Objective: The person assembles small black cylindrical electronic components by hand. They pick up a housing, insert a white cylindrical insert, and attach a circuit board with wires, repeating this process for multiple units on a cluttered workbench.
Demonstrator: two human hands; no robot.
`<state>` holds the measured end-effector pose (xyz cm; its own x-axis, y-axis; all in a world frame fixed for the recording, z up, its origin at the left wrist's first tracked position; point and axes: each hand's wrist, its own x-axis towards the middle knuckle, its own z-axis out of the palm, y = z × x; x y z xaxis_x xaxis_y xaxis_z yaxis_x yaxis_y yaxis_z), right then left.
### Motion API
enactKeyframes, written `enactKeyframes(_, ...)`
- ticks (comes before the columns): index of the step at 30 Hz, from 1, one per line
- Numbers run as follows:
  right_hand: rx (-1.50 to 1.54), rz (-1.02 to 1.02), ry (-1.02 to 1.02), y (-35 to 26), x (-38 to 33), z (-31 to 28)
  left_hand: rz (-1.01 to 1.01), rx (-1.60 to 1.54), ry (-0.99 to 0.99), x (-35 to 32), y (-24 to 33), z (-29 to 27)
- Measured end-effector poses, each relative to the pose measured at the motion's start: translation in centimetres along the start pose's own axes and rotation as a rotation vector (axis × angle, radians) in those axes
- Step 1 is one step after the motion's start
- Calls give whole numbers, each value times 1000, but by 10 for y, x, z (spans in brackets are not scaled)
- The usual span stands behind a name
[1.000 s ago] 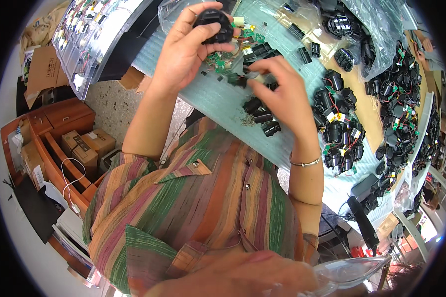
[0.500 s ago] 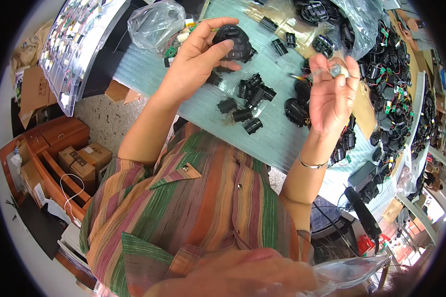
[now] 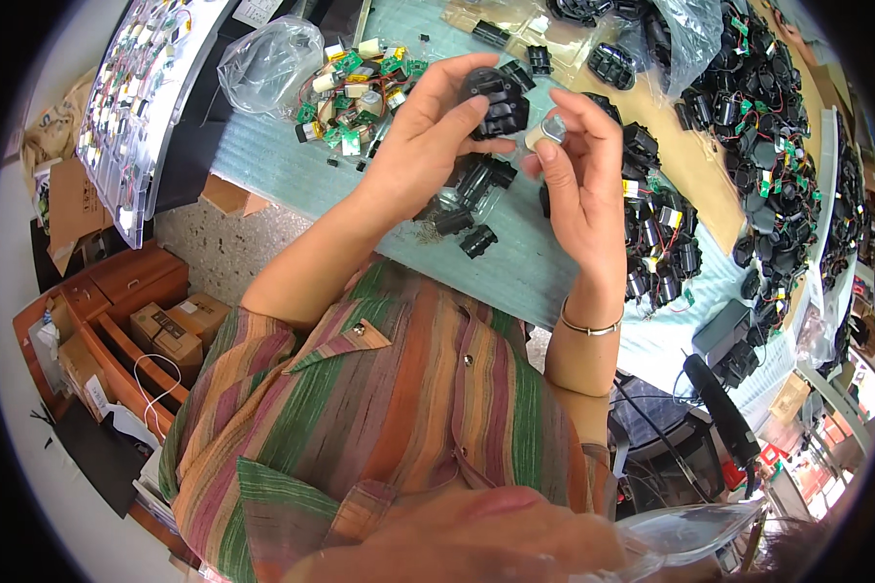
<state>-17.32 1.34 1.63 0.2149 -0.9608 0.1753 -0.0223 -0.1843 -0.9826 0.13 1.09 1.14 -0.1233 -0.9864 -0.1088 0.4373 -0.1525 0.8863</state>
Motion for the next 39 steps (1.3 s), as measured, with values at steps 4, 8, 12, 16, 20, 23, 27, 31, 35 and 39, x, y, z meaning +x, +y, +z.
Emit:
enactKeyframes(4,78,-4,-86,8,0,-11,72,95,64,5,-3,-5)
enactKeyframes(8,-324,-291,-59,9,10,-2,147,248,-4,3,-5,-2)
enactKeyframes(12,-302,-296,126,7,8,11,103,45,-10,-3,-8,8)
enactKeyframes(16,-343,-339,271,15,5,13,75,-69,-18,-8,-9,13)
enactKeyframes(20,-500,-385,330,15,4,18,118,23,-65,-7,-13,9)
enactKeyframes(23,-575,-414,347,14,2,18,112,-23,-83,-8,-15,10)
enactKeyframes(27,-694,-544,359,14,4,13,51,-55,-44,-10,-8,13)
enactKeyframes(31,-704,-495,407,15,1,17,77,-47,-48,-10,-11,13)
enactKeyframes(35,-754,-555,408,24,-1,19,184,35,-66,-9,-17,10)
enactKeyframes(39,-701,-587,285,22,2,17,207,108,-11,-4,-14,2)
